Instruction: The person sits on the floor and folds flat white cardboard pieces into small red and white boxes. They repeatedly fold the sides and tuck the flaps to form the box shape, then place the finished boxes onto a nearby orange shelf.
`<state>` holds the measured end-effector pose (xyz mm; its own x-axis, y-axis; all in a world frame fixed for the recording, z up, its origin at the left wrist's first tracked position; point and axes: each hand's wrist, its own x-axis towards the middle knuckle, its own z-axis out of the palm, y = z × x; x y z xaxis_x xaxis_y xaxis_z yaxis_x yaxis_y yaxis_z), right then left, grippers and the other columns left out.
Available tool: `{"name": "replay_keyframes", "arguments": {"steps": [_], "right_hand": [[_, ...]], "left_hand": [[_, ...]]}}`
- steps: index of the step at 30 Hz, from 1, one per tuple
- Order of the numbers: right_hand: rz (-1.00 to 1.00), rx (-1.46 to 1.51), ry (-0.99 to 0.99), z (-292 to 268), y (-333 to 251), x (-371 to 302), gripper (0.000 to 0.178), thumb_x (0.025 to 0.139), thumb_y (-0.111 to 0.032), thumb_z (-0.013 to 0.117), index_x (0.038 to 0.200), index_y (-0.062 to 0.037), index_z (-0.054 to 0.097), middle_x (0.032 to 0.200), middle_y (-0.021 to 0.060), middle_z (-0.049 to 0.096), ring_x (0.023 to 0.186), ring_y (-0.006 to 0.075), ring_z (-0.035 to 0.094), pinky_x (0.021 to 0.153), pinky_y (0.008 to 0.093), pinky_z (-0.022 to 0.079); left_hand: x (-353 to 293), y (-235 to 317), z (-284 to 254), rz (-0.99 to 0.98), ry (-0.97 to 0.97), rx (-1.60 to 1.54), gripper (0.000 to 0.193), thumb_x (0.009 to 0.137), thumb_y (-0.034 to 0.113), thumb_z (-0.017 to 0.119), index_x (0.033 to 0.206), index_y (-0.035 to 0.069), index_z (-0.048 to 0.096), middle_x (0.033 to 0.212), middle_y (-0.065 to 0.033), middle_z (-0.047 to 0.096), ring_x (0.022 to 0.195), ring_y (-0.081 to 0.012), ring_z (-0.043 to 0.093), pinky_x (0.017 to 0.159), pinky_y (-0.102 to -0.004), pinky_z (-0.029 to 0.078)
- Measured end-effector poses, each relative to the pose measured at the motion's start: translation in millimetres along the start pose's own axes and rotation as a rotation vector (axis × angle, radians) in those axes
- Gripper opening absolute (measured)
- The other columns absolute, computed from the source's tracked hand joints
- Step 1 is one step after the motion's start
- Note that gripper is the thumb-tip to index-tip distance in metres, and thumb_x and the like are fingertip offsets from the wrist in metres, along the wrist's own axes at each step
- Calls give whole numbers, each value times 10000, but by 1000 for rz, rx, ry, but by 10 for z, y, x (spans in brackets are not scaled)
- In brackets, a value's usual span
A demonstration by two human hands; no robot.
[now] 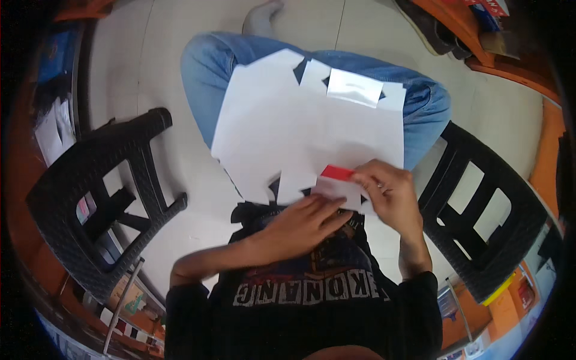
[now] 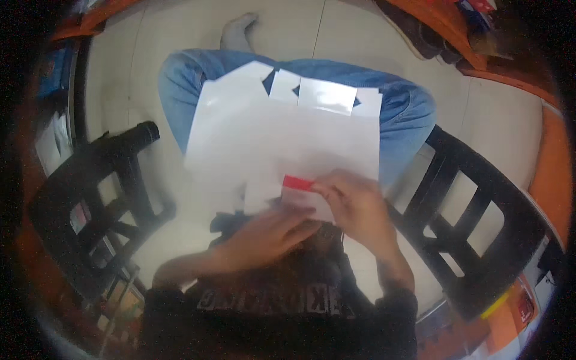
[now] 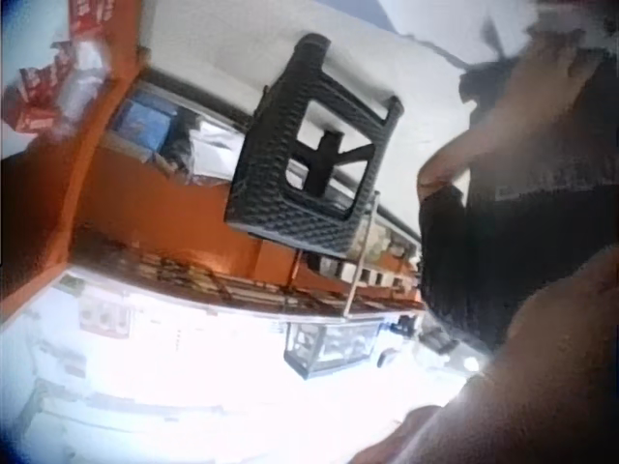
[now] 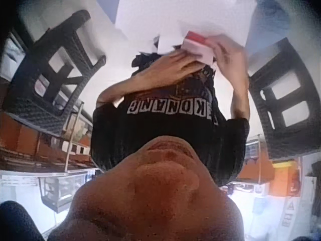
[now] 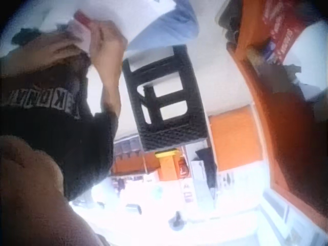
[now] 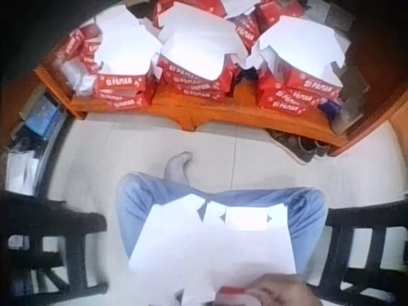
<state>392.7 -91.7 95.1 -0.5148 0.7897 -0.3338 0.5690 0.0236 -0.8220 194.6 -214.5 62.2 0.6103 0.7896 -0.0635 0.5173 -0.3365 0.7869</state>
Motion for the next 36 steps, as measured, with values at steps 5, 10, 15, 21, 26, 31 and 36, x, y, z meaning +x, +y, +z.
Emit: {"name": "replay_keyframes", "arguments": {"steps": [5,10,15,21,26,31,36], "right_hand": [[-190,-42,242,-142,-50,-9,106,941,-46,693,991,37,737,852,120,719,727,169,680,658,286,521],[97,244,238,-210,-123,-12,118,965,-60,686,1010,39,732,897,97,728,821,150,681,749,282,520],[61,296,98,-134,-144,-28,208,946,1,655,1149,10,700,1008,118,708,910,181,686,808,292,525],[8,51,17,-314,-90,-186,320,881,75,650,1183,-19,700,1052,128,714,918,261,701,799,350,537],[-216,-127,140,-371,-303,-256,304,805,83,691,1084,-26,745,982,123,745,894,249,705,769,361,546],[-276,75,295,-369,-302,-193,194,847,47,709,1038,23,737,970,128,745,869,205,697,779,308,548],[180,573,183,-98,-37,165,167,998,-129,677,1117,-16,706,964,101,734,896,137,679,775,282,540]], "left_hand": [[7,-2,135,-139,-57,-94,560,957,279,677,1428,28,507,1438,-208,496,1265,-388,521,1089,-502,421],[91,-251,-95,-373,382,-538,458,993,156,655,1386,6,473,1384,-250,501,1291,-370,506,1090,-466,401],[364,-429,15,-222,808,-651,603,992,33,582,1509,-14,275,1533,-216,230,1422,-371,362,1141,-501,380],[644,-318,-392,-170,722,-357,390,1018,136,567,1371,-30,557,1529,-237,234,1350,-376,398,1117,-500,368],[401,-331,-387,-146,677,-115,266,992,108,612,1231,-7,628,1351,-244,439,1168,-322,501,1015,-430,420],[360,-449,-336,2,892,-317,293,971,-13,613,1218,104,507,1067,-184,613,909,-278,654,851,-369,524],[282,-594,-286,48,974,-381,310,955,-39,639,1186,133,525,1094,-191,614,1028,-333,667,874,-409,544]]}}
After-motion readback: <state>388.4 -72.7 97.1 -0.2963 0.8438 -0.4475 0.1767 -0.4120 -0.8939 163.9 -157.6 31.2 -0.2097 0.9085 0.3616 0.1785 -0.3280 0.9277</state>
